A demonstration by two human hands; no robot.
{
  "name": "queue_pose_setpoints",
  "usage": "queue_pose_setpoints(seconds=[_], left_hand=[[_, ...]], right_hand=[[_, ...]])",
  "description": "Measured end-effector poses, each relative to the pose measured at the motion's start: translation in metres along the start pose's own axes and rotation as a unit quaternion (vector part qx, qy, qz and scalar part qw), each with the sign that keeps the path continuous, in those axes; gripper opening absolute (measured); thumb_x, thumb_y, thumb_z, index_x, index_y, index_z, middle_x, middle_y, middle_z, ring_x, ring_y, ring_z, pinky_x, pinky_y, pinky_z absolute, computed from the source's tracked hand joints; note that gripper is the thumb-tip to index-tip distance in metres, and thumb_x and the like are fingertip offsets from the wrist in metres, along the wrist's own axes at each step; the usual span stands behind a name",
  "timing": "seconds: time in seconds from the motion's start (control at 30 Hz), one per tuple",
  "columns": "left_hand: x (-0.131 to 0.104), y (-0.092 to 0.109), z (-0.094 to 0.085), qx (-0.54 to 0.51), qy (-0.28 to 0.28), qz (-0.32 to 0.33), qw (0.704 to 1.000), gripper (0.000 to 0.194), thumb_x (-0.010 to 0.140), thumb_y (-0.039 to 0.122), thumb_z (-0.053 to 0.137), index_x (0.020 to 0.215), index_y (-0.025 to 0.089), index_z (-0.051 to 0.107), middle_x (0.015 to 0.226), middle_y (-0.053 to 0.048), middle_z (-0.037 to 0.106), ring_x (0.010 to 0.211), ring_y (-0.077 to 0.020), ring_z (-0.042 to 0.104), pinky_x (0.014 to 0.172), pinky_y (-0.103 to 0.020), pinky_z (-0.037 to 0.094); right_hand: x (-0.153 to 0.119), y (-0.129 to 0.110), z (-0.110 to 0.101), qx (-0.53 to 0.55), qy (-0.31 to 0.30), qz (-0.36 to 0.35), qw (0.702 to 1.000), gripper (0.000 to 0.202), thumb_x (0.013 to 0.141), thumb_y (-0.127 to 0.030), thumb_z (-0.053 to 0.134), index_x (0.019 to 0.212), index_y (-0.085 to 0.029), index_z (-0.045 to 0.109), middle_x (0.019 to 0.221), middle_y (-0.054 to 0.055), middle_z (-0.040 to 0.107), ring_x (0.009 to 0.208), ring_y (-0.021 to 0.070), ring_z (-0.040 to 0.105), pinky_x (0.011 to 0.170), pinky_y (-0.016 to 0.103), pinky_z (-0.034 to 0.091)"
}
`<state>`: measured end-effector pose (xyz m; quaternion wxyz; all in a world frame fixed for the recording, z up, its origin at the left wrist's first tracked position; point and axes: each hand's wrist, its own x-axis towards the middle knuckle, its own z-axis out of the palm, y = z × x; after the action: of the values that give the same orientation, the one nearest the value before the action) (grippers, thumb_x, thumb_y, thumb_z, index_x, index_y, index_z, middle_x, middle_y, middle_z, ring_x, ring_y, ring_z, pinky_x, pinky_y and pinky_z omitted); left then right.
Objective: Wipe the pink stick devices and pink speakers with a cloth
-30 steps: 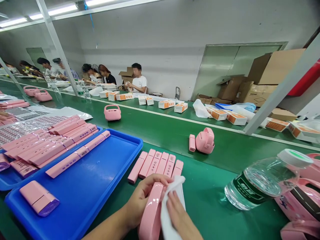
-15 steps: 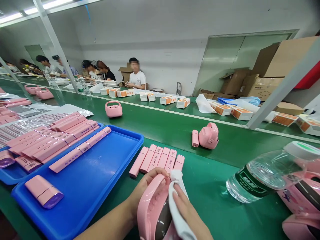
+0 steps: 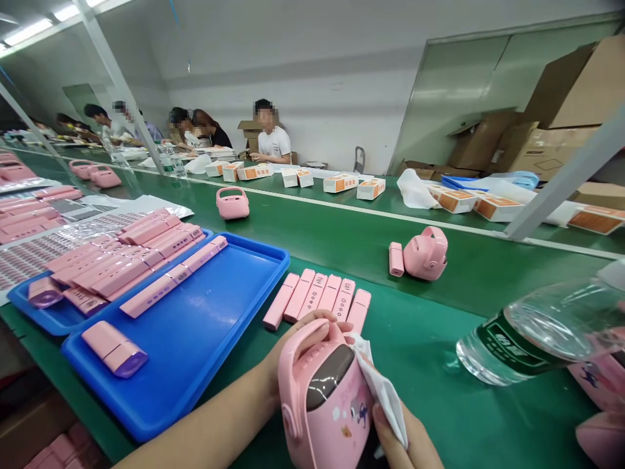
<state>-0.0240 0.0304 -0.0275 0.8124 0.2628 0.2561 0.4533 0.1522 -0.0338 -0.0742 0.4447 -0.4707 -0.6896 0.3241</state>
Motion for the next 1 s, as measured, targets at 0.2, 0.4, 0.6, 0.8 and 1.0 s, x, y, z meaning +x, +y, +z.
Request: queue_pose_setpoints(seconds=[0.2,0.4,0.6,0.8,1.0], left_hand=[[0.002,0.0,-0.001,-0.002,-0.027,-0.001,1.0,0.017,0.074,0.019,0.068,0.089,0.02,0.061,0.099,-0.007,0.068,0.093,-0.0234,0.064,0.087,-0.038,0.043],[0.004,0.0,-0.004,-0.011,-0.003,0.002,1.0,0.028,0.067,0.025,0.074,0.092,0.02,0.061,0.094,-0.006,0.067,0.095,-0.0255,0.063,0.09,-0.041,0.042],[0.002,0.002,-0.002,-0.002,0.029,0.001,1.0,0.028,0.067,0.026,0.074,0.091,0.02,0.062,0.095,-0.006,0.067,0.099,-0.0282,0.061,0.093,-0.041,0.04],[0.002,0.003,0.001,-0.021,0.05,-0.004,0.999,0.025,0.067,0.022,0.073,0.088,0.02,0.06,0.093,-0.005,0.067,0.091,-0.0252,0.063,0.091,-0.043,0.04],[0.002,0.0,0.005,-0.034,0.076,-0.014,0.996,0.016,0.07,0.025,0.071,0.07,0.016,0.057,0.085,-0.003,0.064,0.08,-0.0185,0.062,0.084,-0.037,0.041]], right_hand=[[-0.002,-0.009,-0.013,0.024,-0.07,0.039,0.996,0.047,0.093,-0.04,0.04,0.138,-0.03,0.038,0.14,0.002,0.043,0.128,0.0224,0.039,0.102,0.036,0.033],[0.001,-0.007,-0.019,-0.023,-0.088,0.033,0.995,0.044,0.093,-0.038,0.039,0.136,-0.031,0.043,0.122,0.004,0.062,0.102,0.0226,0.064,0.091,0.033,0.048],[0.002,-0.012,-0.016,0.009,-0.057,0.052,0.997,0.041,0.092,-0.041,0.04,0.13,-0.031,0.049,0.123,0.002,0.061,0.116,0.0253,0.055,0.102,0.036,0.038],[0.0,-0.007,-0.019,-0.03,-0.098,0.039,0.994,0.043,0.094,-0.038,0.035,0.135,-0.03,0.042,0.121,0.005,0.063,0.119,0.0257,0.052,0.101,0.037,0.039],[-0.002,-0.003,-0.019,-0.042,-0.074,0.033,0.996,0.044,0.094,-0.038,0.035,0.134,-0.025,0.045,0.131,0.005,0.055,0.124,0.0244,0.047,0.101,0.036,0.038]])
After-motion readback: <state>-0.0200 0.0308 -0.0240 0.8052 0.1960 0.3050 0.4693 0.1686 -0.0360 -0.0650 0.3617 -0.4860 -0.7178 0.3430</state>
